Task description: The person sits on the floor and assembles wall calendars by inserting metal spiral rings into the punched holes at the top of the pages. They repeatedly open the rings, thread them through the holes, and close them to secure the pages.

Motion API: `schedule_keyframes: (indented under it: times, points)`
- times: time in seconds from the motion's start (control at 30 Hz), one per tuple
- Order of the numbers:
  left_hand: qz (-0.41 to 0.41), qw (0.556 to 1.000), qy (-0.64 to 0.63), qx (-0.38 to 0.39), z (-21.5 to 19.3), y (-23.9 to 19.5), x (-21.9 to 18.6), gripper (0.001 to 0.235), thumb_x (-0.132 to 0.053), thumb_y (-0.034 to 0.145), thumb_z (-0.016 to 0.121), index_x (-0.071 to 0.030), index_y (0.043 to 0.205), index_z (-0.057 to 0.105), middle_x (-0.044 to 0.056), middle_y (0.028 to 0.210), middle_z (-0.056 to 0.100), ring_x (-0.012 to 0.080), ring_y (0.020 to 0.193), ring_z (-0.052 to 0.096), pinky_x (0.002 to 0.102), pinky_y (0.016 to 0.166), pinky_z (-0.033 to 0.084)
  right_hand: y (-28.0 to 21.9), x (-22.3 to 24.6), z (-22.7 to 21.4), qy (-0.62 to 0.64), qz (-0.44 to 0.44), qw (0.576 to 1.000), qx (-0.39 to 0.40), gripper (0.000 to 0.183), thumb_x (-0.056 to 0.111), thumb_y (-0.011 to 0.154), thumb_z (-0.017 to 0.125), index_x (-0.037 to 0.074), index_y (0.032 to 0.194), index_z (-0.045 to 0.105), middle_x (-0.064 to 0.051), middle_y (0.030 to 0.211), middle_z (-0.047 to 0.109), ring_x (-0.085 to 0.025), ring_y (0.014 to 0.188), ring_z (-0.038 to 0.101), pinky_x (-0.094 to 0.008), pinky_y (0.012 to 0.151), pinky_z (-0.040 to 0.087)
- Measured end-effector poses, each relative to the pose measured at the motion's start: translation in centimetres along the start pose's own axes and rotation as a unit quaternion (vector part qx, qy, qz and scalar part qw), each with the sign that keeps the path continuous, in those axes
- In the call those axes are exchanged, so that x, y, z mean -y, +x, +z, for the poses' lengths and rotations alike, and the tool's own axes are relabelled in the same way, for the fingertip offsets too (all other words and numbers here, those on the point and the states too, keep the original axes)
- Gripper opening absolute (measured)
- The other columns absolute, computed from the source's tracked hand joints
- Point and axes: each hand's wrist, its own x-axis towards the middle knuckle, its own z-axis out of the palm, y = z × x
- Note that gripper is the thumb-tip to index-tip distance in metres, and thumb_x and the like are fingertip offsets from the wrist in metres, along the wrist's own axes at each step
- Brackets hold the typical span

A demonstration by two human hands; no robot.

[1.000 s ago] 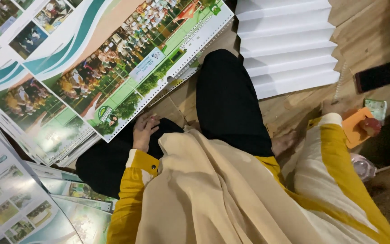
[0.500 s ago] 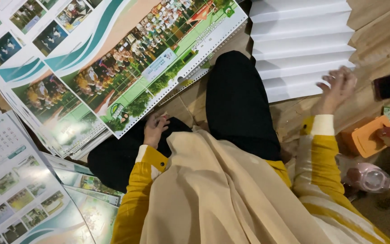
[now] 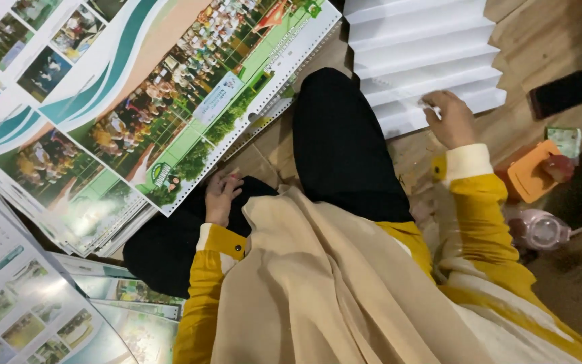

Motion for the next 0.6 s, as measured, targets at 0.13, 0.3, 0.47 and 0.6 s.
schedule_keyframes:
  times: [0.13, 0.3, 0.47, 0.6]
  points:
    - [-0.02, 1.0, 0.004, 0.002, 0.3, -0.6, -1.1, 0.042, -0.016, 0.091, 0.048, 0.004, 0.125, 0.037, 0.022, 0.114, 0.053, 0.0296, 0.103, 0.055, 0.04, 0.092, 0.046, -4.1, -3.1, -1.8, -0.175, 0.258, 0.917, 0.25, 0.015, 0.005, 0.084, 0.058, -0.002, 0.094, 0.066, -0.022, 0.087, 0.066, -0.036, 0.086, 0.064, -0.043, 0.068, 0.051]
    - [-0.008, 1.0, 0.012, 0.0, -0.1, -0.5, -0.3, 0.042, -0.017, 0.091, 0.049, 0.004, 0.125, 0.038, 0.022, 0.113, 0.053, 0.0284, 0.101, 0.056, 0.04, 0.091, 0.046, -9.1, -11.3, 2.4, -0.293, 0.307, 0.84, 0.337, 0.019, 0.008, 0.083, 0.059, -0.003, 0.094, 0.069, -0.021, 0.088, 0.069, -0.034, 0.089, 0.066, -0.042, 0.07, 0.052]
    - [0.004, 1.0, 0.018, -0.007, -0.4, 0.4, 1.1, 0.035, -0.018, 0.089, 0.052, -0.002, 0.12, 0.046, 0.015, 0.106, 0.059, 0.0243, 0.095, 0.06, 0.035, 0.085, 0.05, -7.5, -9.1, 3.7, -0.132, 0.326, 0.896, 0.27, 0.028, 0.013, 0.091, 0.046, 0.011, 0.111, 0.066, -0.014, 0.109, 0.065, -0.031, 0.105, 0.057, -0.04, 0.085, 0.046]
    - [0.024, 0.999, 0.019, -0.019, 0.1, -0.6, -0.1, 0.037, -0.014, 0.088, 0.052, 0.0, 0.121, 0.045, 0.018, 0.104, 0.059, 0.0254, 0.094, 0.06, 0.036, 0.084, 0.05, -5.5, -9.1, 8.2, -0.103, 0.328, 0.92, 0.19, 0.034, 0.034, 0.092, 0.055, 0.003, 0.095, 0.068, -0.018, 0.094, 0.067, -0.029, 0.089, 0.061, -0.037, 0.078, 0.046]
